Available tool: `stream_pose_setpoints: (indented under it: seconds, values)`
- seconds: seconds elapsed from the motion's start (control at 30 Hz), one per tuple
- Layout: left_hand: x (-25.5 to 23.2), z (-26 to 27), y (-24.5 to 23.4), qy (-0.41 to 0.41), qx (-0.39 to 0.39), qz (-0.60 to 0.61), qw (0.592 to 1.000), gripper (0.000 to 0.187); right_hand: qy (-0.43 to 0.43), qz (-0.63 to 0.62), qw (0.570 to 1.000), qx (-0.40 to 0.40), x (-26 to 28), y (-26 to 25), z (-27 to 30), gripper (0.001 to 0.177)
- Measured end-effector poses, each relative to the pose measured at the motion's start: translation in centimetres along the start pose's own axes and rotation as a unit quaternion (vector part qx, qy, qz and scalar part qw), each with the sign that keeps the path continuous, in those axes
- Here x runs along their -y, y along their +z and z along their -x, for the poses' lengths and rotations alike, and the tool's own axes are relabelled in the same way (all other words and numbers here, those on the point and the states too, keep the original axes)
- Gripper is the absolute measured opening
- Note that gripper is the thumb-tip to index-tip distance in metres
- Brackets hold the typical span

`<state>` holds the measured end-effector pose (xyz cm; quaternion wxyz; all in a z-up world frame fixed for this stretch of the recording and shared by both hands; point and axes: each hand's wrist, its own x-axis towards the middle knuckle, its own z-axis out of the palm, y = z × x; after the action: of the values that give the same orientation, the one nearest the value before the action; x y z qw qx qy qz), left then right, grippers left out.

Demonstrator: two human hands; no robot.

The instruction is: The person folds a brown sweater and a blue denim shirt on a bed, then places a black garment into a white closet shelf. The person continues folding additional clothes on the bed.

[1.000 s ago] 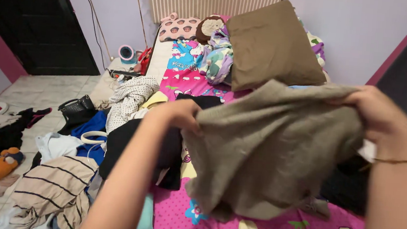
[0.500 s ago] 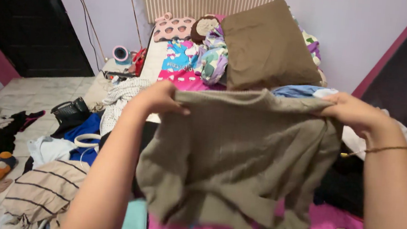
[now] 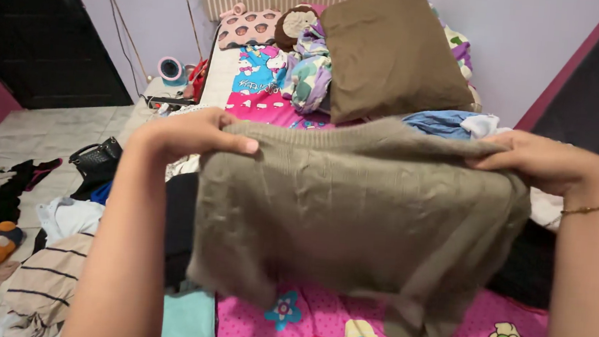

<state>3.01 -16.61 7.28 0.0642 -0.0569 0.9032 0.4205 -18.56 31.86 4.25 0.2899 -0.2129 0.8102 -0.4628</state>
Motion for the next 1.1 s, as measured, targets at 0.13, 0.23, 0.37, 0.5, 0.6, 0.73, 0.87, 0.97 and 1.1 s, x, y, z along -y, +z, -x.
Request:
stream_pose_setpoints:
  seconds: [0.13,0.23,0.37,0.5,0.6,0.73,0.87,0.97,1.1]
  values:
    - [-0.9,-4.8,-0.9,-0.029,-0.056,-0.137,0.989,0.07,-0.011,0.034,0.997,-0.066,-0.6,-1.3,-2.8,0.031]
    - [0.5,-11.0,1.4,-0.045,-0.184,-0.238,0.953,0.07,-0.076,0.093,0.977,-0.179,-3.4,-0.4,-8.8,0.026]
    - [6.2,-17.0,9.7,0.061,-0.41,-0.28,0.866,0.055,-0.272,0.252,0.867,-0.333,-10.1,4.0,-14.9,0.059]
    - [12.8,-18.6,20.0,0.076,-0.275,-0.204,0.936,0.056,-0.192,0.263,0.928,-0.179,-20.0,9.6,-15.1,0.061]
    - [16.2,-15.0,28.7,0.062,-0.107,-0.188,0.974,0.044,-0.126,0.274,0.953,0.005,-28.9,16.4,-14.3,0.06]
    - [17.1,-7.6,34.6,-0.033,0.047,-0.236,0.97,0.061,-0.097,0.327,0.94,-0.008,-33.7,23.0,-8.8,0.069]
    - [16.7,-4.1,36.6,0.03,-0.025,-0.371,0.928,0.08,-0.041,0.302,0.95,-0.063,-30.4,25.0,-5.4,0.074]
    - [17.5,-4.2,37.5,0.079,-0.123,-0.451,0.88,0.047,0.011,0.23,0.972,-0.042,-28.1,23.7,-5.6,0.07]
    - [18.9,-4.1,38.3,0.092,-0.181,-0.467,0.86,0.036,0.163,-0.056,0.984,0.042,-30.3,20.7,-5.6,0.052]
